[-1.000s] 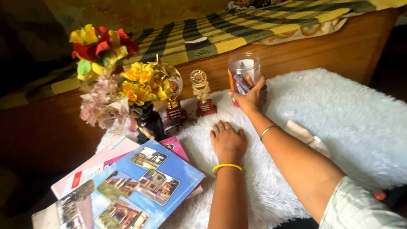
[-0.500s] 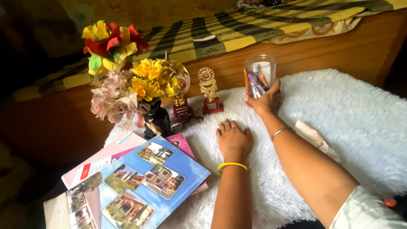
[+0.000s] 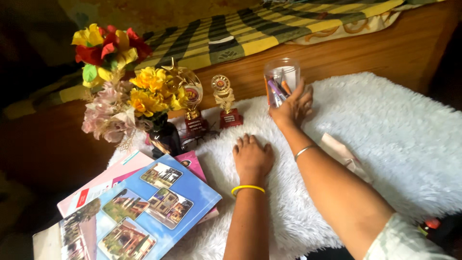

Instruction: The person picks up books and trophies from the floor, wipes them with a cloth, and arranges them on a white furry surface.

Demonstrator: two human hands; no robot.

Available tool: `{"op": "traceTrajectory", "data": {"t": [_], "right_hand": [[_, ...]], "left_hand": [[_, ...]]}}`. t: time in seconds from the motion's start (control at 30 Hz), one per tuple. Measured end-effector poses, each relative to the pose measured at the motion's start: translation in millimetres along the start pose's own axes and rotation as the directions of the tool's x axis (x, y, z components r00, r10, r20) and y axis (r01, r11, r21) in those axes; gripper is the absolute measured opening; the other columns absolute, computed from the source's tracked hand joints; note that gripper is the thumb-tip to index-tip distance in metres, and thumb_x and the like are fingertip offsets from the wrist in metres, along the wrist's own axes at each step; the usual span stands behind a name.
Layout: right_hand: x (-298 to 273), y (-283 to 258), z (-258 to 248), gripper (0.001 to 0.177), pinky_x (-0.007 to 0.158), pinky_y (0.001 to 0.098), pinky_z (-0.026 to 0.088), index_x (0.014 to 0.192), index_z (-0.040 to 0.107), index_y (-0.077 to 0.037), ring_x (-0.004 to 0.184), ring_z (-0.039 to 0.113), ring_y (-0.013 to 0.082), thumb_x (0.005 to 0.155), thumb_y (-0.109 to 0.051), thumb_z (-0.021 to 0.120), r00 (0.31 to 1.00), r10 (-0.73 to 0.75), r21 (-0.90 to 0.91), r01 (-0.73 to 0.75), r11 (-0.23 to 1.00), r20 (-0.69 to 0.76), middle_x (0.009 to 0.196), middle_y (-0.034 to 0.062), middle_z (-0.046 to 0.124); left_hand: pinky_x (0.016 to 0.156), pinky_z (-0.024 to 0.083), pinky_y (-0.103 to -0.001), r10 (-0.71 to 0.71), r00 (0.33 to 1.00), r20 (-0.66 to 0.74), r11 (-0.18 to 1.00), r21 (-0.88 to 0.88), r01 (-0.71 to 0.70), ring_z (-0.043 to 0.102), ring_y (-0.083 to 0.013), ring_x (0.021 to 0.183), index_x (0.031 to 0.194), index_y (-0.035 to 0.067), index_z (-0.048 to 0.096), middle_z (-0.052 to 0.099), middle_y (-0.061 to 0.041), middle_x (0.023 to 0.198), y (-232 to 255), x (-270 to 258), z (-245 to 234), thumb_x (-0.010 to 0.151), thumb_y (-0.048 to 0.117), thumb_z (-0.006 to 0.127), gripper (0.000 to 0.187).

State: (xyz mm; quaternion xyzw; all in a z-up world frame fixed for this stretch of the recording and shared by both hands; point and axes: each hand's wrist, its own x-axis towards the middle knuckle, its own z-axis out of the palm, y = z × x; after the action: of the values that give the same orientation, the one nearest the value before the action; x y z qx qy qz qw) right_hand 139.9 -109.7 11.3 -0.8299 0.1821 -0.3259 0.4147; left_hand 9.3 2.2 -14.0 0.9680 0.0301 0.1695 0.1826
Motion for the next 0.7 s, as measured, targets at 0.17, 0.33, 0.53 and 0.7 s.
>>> {"op": "traceTrajectory", "data": {"t": [0.17,0.33,0.53,0.7], "right_hand": [[-23,-33,-16,0.073,0.106,0.0592,0.033,0.14,0.049,-0.01,0.135,0.041,0.0392,0.078,-0.027,0.084,0.709,-0.673,-0.058,0.678,0.733,-0.211,0.143,0.0192,0.043],[-64,-55,1,0.03,0.103,0.0437,0.046,0.113,0.066,-0.011,0.118,0.061,0.0307,0.089,-0.023,0.08,0.52,-0.854,0.355,0.795,0.492,0.018,0.119,0.0128,0.065],[-103,-100,44,0.063,0.099,0.0369,0.055,0.129,0.061,-0.003,0.109,0.07,0.024,0.079,-0.036,0.08,0.367,-0.732,0.617,0.393,0.682,0.575,0.116,0.0151,0.073],[-139,-151,57,0.108,0.11,0.0425,0.033,0.148,0.03,0.014,0.135,0.038,0.0393,0.08,-0.03,0.102,0.183,-0.874,0.737,0.477,0.479,0.449,0.144,0.0349,0.039]], "left_hand": [[0.121,0.022,-0.048,-0.069,0.98,-0.185,0.985,-0.168,0.037,0.027,-0.0368,0.152,0.149,-0.005,0.04,0.034,-0.022,0.161,0,-1,-4,0.09,0.036,0.06,0.074],[0.122,0.022,-0.047,-0.305,0.798,-0.52,0.921,-0.375,0.108,0.023,-0.0379,0.155,0.153,-0.007,0.032,0.026,-0.026,0.165,-13,3,-6,0.087,0.026,0.06,0.08],[0.127,0.012,-0.049,-0.393,0.595,-0.7,0.884,-0.466,0.036,0.013,-0.0453,0.156,0.158,-0.011,0.018,0.014,-0.034,0.165,-29,19,8,0.1,0.036,0.054,0.083],[0.127,0.012,-0.049,-0.39,0.595,-0.703,0.878,-0.479,0.009,0.015,-0.0443,0.155,0.157,-0.01,0.021,0.018,-0.033,0.164,-29,17,24,0.099,0.035,0.055,0.081]]}}
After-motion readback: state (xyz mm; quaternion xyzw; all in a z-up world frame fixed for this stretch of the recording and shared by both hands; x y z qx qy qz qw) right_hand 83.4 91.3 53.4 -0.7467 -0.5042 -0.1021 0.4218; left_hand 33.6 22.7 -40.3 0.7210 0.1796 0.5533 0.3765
